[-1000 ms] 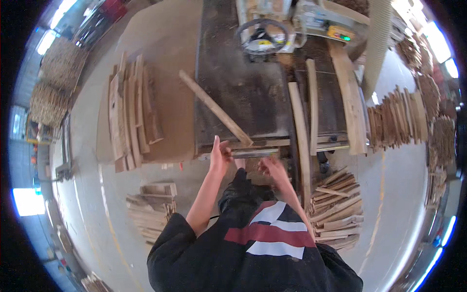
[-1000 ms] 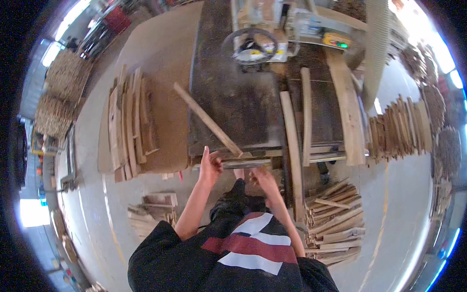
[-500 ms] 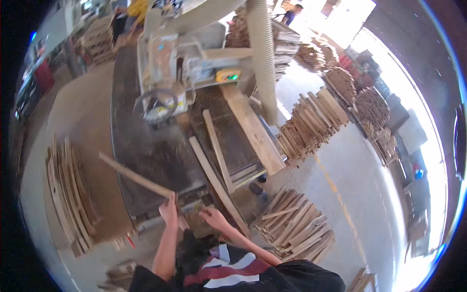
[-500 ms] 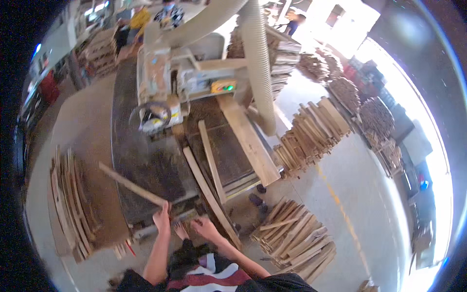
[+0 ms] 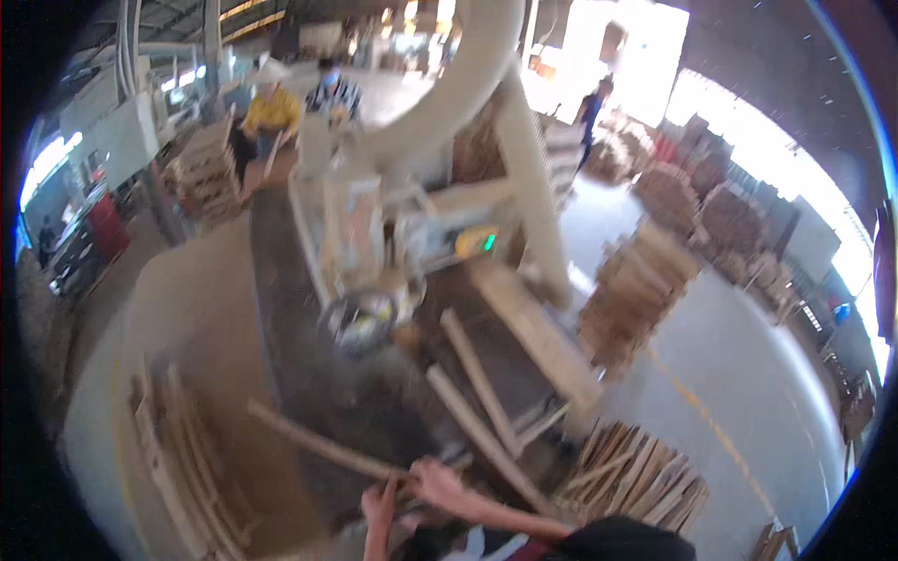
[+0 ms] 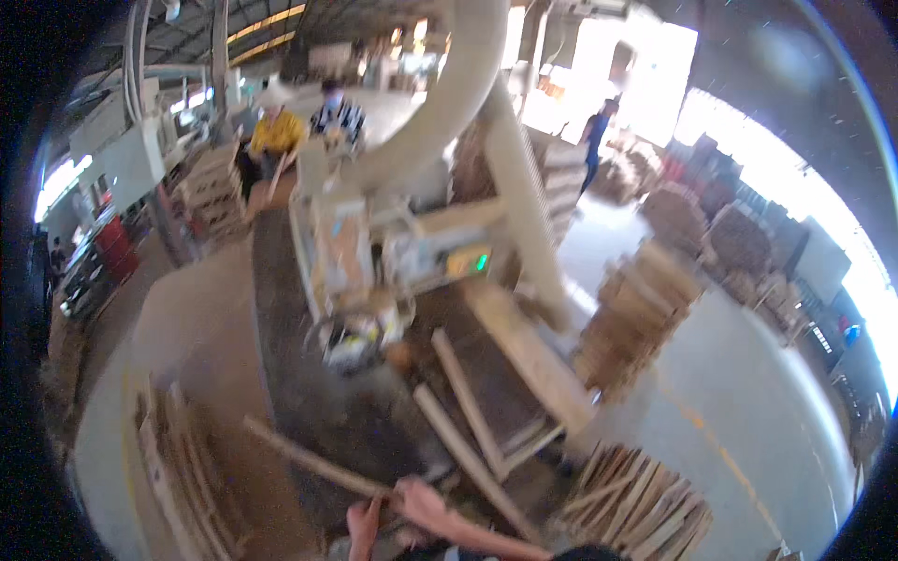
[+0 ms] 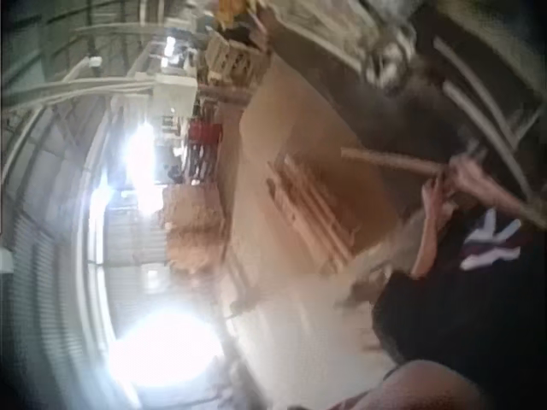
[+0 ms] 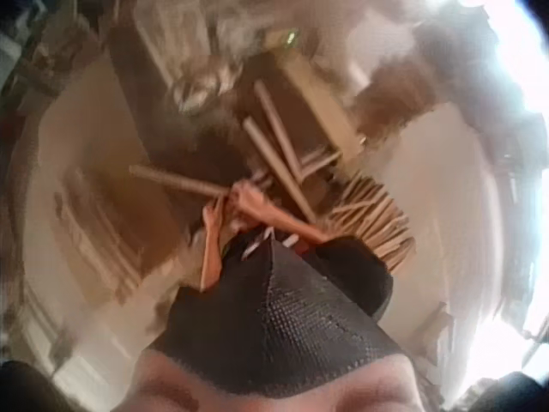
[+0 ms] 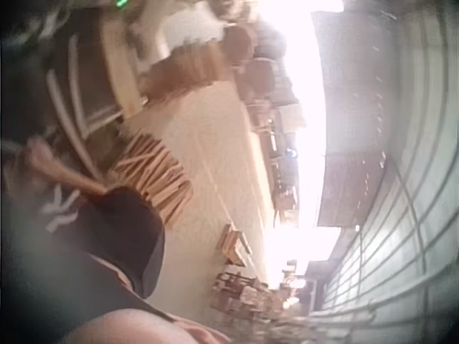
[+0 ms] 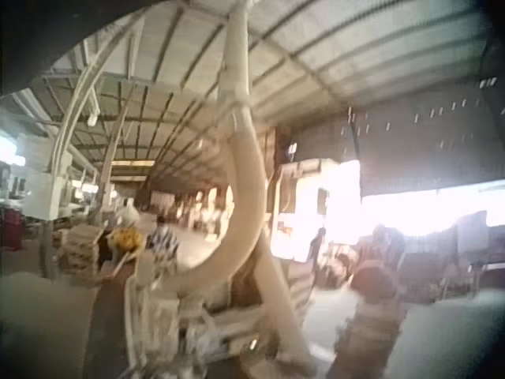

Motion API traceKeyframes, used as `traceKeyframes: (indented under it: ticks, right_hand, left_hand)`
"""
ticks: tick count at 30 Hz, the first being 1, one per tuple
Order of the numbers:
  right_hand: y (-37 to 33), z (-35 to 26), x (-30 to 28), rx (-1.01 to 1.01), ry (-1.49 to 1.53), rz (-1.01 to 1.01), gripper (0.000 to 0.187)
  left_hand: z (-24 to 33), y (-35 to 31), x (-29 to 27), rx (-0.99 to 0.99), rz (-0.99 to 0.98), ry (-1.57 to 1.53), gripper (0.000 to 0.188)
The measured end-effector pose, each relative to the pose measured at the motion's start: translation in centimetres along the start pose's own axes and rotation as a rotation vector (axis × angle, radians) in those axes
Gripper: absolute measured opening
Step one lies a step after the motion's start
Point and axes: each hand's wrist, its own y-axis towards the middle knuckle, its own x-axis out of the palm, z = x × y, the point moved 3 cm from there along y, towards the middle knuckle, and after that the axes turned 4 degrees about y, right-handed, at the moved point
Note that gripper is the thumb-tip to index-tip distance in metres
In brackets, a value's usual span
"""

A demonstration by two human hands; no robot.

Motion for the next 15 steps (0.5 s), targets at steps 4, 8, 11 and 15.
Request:
traceKeyframes:
  ticks: [4, 8, 11, 15]
  right_hand:
    - [1.7, 2.1, 0.7, -0.097, 0.016, -0.283, 0.035]
    - [3.0, 3.6, -1.6, 0.164, 0.192, -0.561, 0.037]
    - [3.2, 2.6, -3.1, 0.320, 0.254, -0.734, 0.038]
    - [4.6, -0.4, -4.2, 0.425, 0.274, -0.861, 0.039]
  left_hand:
    - [2.6, -1.8, -1.9, -0.218, -0.264, -0.614, 0.037]
    - [1.9, 0.8, -2.4, -0.113, -0.302, -0.487, 0.041]
    - [0.0, 3.5, -1.3, 0.047, -0.347, -0.275, 0.049]
    - [-1.2, 5.1, 0.1, 0.031, -0.348, -0.091, 0.051]
